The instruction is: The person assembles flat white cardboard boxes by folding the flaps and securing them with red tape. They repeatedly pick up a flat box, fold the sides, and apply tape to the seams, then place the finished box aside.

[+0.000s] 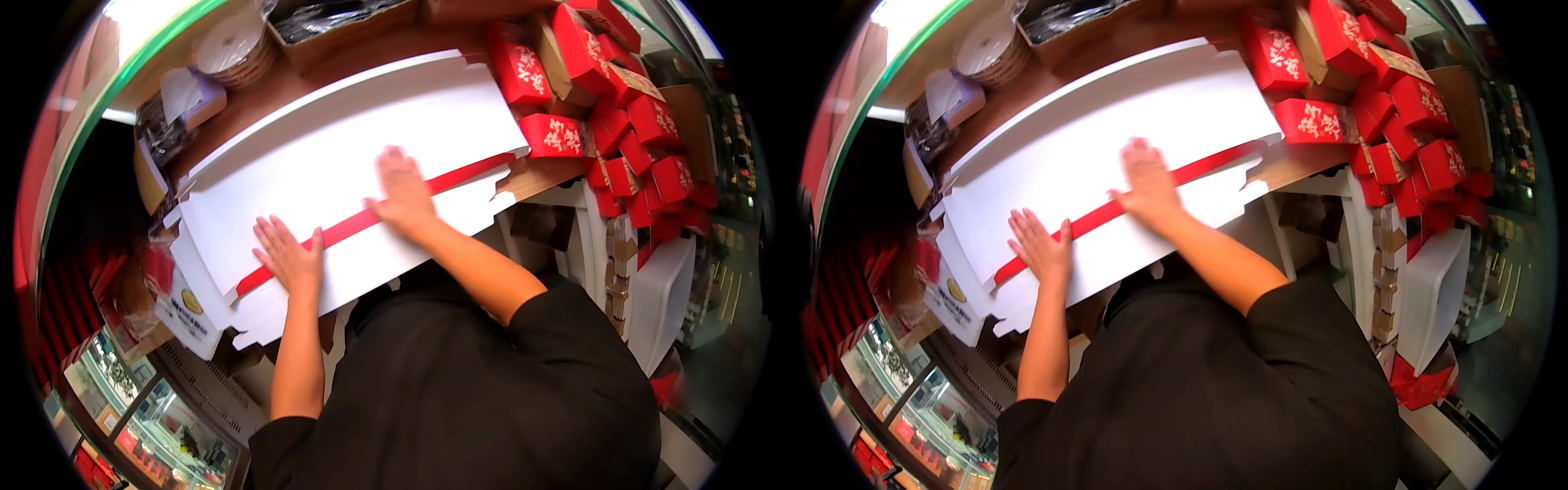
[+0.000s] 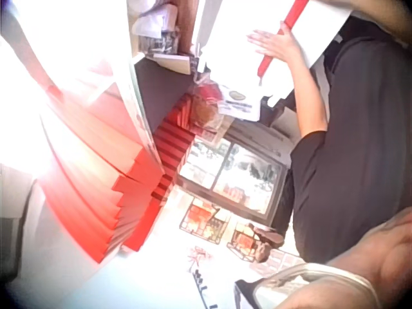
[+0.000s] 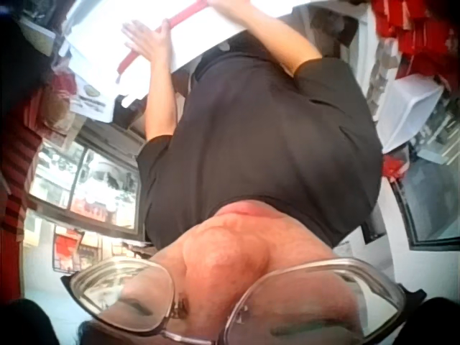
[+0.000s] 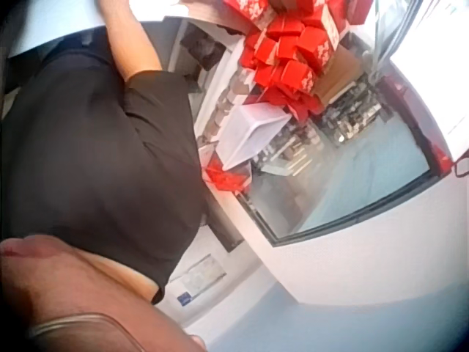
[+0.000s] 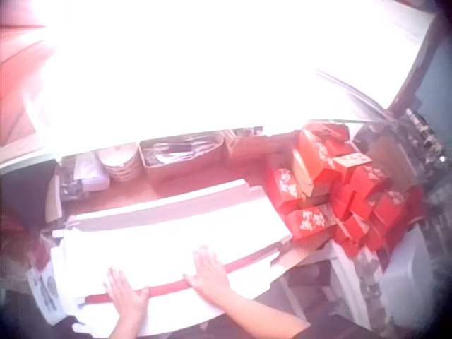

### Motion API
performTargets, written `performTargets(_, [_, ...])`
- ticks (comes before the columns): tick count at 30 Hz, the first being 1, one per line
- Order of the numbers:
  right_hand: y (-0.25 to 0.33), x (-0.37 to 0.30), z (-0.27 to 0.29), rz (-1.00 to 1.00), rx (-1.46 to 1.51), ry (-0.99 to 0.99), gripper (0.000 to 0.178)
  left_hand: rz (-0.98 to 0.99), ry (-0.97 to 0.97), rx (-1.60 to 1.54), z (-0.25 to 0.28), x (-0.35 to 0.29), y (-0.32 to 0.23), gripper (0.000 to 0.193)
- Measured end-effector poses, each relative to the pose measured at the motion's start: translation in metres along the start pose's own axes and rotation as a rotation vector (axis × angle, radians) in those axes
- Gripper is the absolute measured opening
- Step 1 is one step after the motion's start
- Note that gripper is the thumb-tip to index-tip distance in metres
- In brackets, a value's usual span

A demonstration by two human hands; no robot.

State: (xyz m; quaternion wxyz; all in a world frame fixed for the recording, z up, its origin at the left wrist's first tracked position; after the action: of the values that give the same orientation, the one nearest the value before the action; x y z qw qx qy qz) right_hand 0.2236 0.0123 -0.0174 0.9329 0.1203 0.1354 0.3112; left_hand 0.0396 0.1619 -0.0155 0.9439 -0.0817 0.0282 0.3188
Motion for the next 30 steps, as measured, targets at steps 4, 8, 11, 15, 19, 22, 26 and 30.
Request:
performTargets(4, [-0.17, 0.02, 0.047, -0.326, -0.17, -0.37, 0.082, -0.037, -0.013, -0.014, 0.003, 0.0, -0.001, 0.094])
performTargets(8, [-0.172, 0.013, 0.055, -0.253, -0.127, -0.333, 0.075, -0.072, -0.07, -0.02, 0.002, -0.002, 0.0, 0.092])
performTargets(11, [-0.171, 0.016, 0.059, -0.265, -0.156, -0.36, 0.074, -0.092, 0.074, -0.028, 0.002, 0.0, 0.01, 0.09])
performTargets(15, [-0.174, 0.012, 0.057, -0.289, -0.175, -0.351, 0.073, -0.2, 0.062, 0.046, 0.009, -0.004, 0.041, 0.082])
performTargets(19, [-0.178, 0.01, 0.053, -0.283, -0.183, -0.327, 0.074, -0.242, -0.013, 0.009, 0.012, -0.004, 0.038, 0.079])
performTargets(22, [-0.179, 0.017, 0.054, -0.321, -0.176, -0.268, 0.074, -0.231, -0.037, -0.055, 0.014, -0.006, 0.04, 0.076])
performTargets(26, [-0.205, 0.041, 0.066, -0.37, -0.036, -0.316, 0.071, -0.24, -0.183, -0.317, 0.005, -0.008, 0.06, 0.059])
performTargets(30, [-0.239, 0.085, 0.089, -0.589, 0.21, -0.261, 0.072, -0.24, -0.271, -0.46, 0.007, -0.007, 0.067, 0.051])
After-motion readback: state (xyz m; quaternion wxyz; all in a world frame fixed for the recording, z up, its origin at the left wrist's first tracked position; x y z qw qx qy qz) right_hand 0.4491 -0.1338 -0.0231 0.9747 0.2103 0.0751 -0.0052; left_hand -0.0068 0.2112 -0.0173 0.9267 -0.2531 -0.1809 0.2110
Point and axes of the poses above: each hand's wrist, its own x-axis towards the middle knuckle, its own z-axis out of the back of the hand, y = z × x, the point moved 5 cm from there along x, towards the middle knuckle, and after that the axes turned 14 degrees about -z, right-handed, at the moved point
